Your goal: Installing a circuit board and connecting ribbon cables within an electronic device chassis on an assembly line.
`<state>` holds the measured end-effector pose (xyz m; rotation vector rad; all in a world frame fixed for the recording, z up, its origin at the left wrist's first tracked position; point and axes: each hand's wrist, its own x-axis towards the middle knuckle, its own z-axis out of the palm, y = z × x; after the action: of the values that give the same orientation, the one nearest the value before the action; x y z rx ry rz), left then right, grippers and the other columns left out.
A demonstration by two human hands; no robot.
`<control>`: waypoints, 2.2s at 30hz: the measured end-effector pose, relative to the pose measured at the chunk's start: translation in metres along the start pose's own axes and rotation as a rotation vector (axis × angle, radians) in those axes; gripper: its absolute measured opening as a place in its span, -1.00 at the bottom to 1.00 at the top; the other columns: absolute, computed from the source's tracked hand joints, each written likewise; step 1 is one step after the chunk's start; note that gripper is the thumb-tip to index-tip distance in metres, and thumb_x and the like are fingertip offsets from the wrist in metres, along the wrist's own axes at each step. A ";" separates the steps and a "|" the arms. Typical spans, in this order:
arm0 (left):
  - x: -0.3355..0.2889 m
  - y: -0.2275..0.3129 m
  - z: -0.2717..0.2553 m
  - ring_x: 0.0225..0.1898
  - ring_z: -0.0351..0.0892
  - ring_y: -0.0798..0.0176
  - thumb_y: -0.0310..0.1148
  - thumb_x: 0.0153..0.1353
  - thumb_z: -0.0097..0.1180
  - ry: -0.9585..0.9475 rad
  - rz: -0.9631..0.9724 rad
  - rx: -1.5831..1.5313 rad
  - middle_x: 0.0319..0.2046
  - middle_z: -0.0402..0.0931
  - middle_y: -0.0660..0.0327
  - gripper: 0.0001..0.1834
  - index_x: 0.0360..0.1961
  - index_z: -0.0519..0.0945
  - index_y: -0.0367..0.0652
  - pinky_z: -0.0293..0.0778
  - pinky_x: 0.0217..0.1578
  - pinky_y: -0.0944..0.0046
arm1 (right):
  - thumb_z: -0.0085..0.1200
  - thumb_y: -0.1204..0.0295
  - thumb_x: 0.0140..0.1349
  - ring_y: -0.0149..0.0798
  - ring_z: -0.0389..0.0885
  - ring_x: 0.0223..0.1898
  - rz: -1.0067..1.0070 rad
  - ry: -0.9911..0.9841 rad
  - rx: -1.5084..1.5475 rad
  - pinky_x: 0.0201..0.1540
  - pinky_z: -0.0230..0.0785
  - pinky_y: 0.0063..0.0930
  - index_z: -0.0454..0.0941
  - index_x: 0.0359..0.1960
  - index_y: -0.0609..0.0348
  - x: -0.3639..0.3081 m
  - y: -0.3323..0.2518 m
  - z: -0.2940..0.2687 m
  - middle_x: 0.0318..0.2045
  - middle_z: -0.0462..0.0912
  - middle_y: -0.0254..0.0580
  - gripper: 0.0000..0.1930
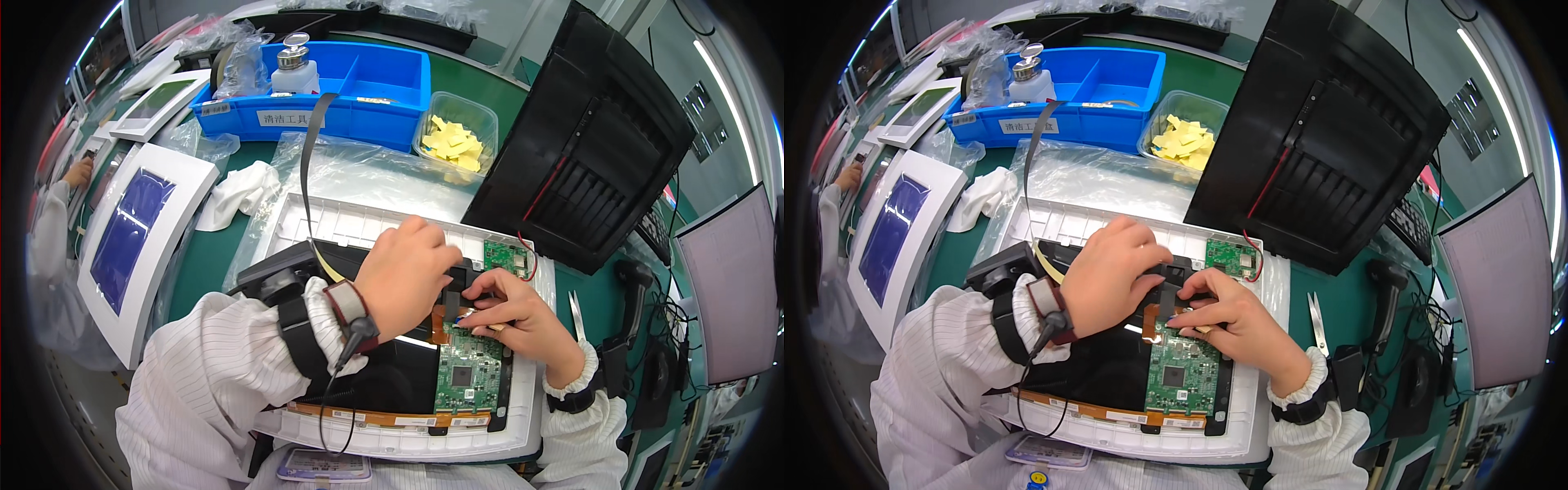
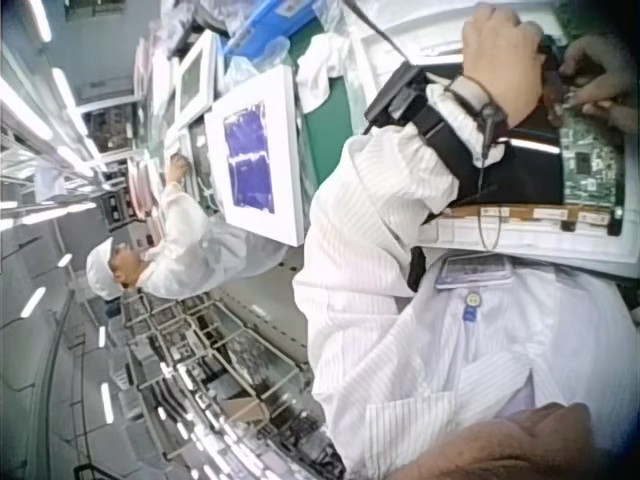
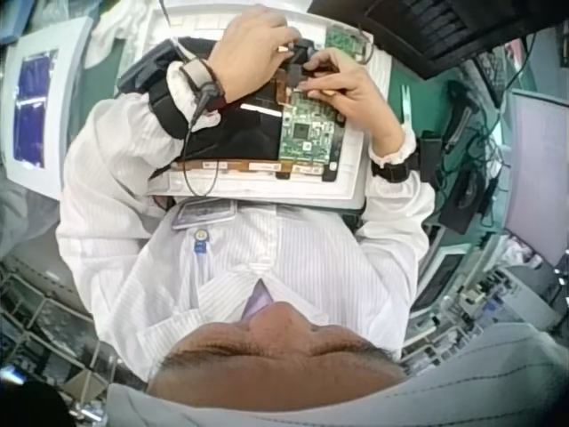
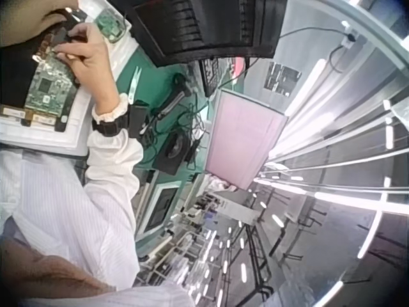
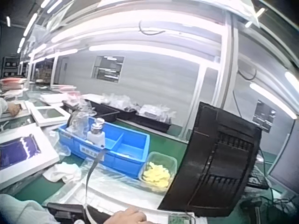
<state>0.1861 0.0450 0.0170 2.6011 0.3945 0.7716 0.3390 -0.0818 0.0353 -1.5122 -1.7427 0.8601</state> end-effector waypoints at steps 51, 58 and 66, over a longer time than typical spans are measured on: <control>-0.015 -0.007 -0.012 -0.16 0.27 0.27 -0.48 -0.21 0.04 -0.233 0.412 0.064 -0.34 0.32 0.31 -0.67 -0.33 0.60 0.06 0.21 -0.20 0.30 | 0.02 0.66 0.02 -0.41 0.55 -0.37 0.140 0.246 0.373 -0.31 0.41 -0.68 0.51 -0.39 0.39 0.002 0.004 0.008 -0.43 0.50 -0.24 -0.90; -0.012 -0.006 -0.013 -0.23 0.34 0.19 -0.56 -0.22 0.01 -0.125 0.229 0.060 -0.37 0.41 0.26 -0.70 -0.37 0.59 -0.07 0.29 -0.21 0.23 | 0.04 0.63 0.02 -0.40 0.55 -0.38 0.249 0.309 0.438 -0.33 0.41 -0.67 0.53 -0.34 0.35 0.000 -0.005 0.010 -0.40 0.53 -0.24 -0.86; 0.002 0.015 -0.012 -0.60 0.42 0.27 -0.36 0.02 0.08 -0.224 -0.116 -0.499 -0.59 0.49 0.18 -0.84 -0.44 0.52 -0.25 0.31 -0.56 0.37 | 0.05 0.62 0.02 -0.43 0.54 -0.43 0.063 0.342 0.209 -0.37 0.39 -0.65 0.52 -0.31 0.33 0.003 -0.005 0.014 -0.41 0.54 -0.18 -0.84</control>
<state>0.1832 0.0355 0.0335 2.1427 0.2437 0.4594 0.3245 -0.0802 0.0317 -1.4810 -1.3237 0.7386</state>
